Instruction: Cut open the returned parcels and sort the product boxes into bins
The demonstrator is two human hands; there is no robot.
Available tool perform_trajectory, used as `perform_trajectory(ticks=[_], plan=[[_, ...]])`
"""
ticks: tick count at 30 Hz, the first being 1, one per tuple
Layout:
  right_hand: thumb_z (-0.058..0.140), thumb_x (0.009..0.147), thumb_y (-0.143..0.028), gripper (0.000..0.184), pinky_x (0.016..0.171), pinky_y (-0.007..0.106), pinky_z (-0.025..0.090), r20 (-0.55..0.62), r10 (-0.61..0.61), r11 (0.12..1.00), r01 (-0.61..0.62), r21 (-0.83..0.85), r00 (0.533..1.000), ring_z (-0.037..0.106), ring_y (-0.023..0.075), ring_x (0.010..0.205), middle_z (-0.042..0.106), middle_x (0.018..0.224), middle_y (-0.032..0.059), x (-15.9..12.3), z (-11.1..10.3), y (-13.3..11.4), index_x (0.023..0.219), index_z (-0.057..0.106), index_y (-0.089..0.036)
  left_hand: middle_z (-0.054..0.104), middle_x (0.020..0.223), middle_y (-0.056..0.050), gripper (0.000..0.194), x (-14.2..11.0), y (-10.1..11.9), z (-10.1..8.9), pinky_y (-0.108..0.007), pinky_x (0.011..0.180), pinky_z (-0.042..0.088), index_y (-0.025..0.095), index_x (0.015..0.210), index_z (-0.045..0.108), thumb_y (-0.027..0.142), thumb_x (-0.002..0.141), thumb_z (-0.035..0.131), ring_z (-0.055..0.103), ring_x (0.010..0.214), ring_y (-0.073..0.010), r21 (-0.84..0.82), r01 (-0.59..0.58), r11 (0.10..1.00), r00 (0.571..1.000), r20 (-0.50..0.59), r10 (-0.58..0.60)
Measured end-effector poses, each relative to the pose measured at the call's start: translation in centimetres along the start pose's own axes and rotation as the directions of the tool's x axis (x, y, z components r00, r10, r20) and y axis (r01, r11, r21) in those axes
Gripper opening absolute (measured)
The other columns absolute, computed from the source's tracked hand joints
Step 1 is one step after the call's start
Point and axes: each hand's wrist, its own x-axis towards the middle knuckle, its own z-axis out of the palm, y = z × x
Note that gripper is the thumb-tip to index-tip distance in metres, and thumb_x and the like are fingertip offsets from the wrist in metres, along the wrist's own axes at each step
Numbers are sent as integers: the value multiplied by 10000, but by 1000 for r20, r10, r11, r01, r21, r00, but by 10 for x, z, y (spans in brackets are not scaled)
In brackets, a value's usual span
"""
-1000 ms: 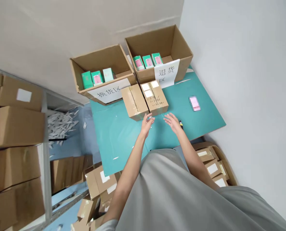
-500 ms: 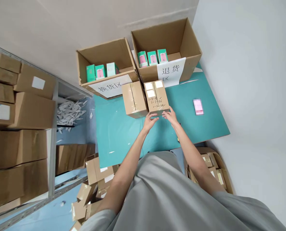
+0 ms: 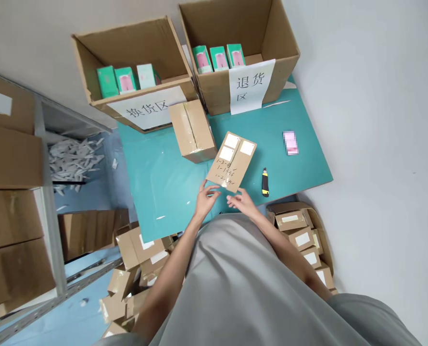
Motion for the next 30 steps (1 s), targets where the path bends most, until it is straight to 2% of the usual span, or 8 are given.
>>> perform_trajectory(ticks=[3,6,8,11,15,18,24,30], plan=[[885,876,-570,523,927,444,677,87,-88,987,99,-128,992,820,261,871,857,979,79,-3,-12,-1,1262,775,-235,447,1803,-148,422,-5,-19,-47,-535,1137,629,216,1145,844,176,732,918,760,1284,-407,-45,25,999,987,-156,-32],[793,931,-620,565,1079,488,637,-290,-327,929,249,-275,900,809,278,1055,847,1187,96,24,-66,-20,1363,756,-257,604,1680,-190,514,-8,-36,-79,-564,1183,597,200,1304,787,220,796,863,713,1391,-424,-14,123,992,977,-175,-124],[773,915,-662,675,1097,503,626,-467,-377,910,225,-349,800,792,288,1097,809,1331,147,52,-104,-33,1420,718,-218,687,1593,-193,530,-10,-45,-85,-566,1210,576,186,1362,764,276,843,816,703,1420,-407,45,154,987,983,-103,-149],[740,905,-722,663,1031,456,645,-482,-307,925,139,-352,821,778,288,1119,805,1319,168,89,-132,-43,1303,744,-192,728,1542,-198,517,-12,-58,-77,-546,1238,555,161,1349,770,317,856,781,711,1418,-385,91,151,984,988,29,-154],[609,958,-798,617,831,335,659,-425,-234,941,93,-326,874,789,243,1002,818,1170,108,107,-110,-29,1147,743,-227,775,1462,-199,502,-13,-76,-68,-512,1234,558,139,1301,784,320,832,787,753,1350,-365,56,155,986,979,128,-161],[591,965,-817,632,750,297,654,-424,-224,942,84,-325,878,803,232,948,812,1186,109,96,-76,-7,1154,723,-229,789,1430,-186,558,-14,-92,-82,-515,1199,581,145,1314,771,292,778,818,759,1324,-364,38,180,983,976,117,-183],[608,975,-768,565,783,317,684,-232,-26,966,-36,-256,972,845,238,941,806,1181,84,55,-31,43,1117,743,-238,781,1407,-158,732,-24,-130,-130,-528,1145,608,193,1396,717,252,684,879,771,1226,-341,30,269,963,963,-19,-269],[751,860,-511,598,906,467,710,-227,77,952,-140,-273,971,840,255,890,801,1189,102,52,-17,72,1397,723,-250,721,1457,-248,955,-28,-152,-146,-533,1056,644,160,1584,596,220,675,883,788,1147,-335,27,341,940,934,-119,-336]])
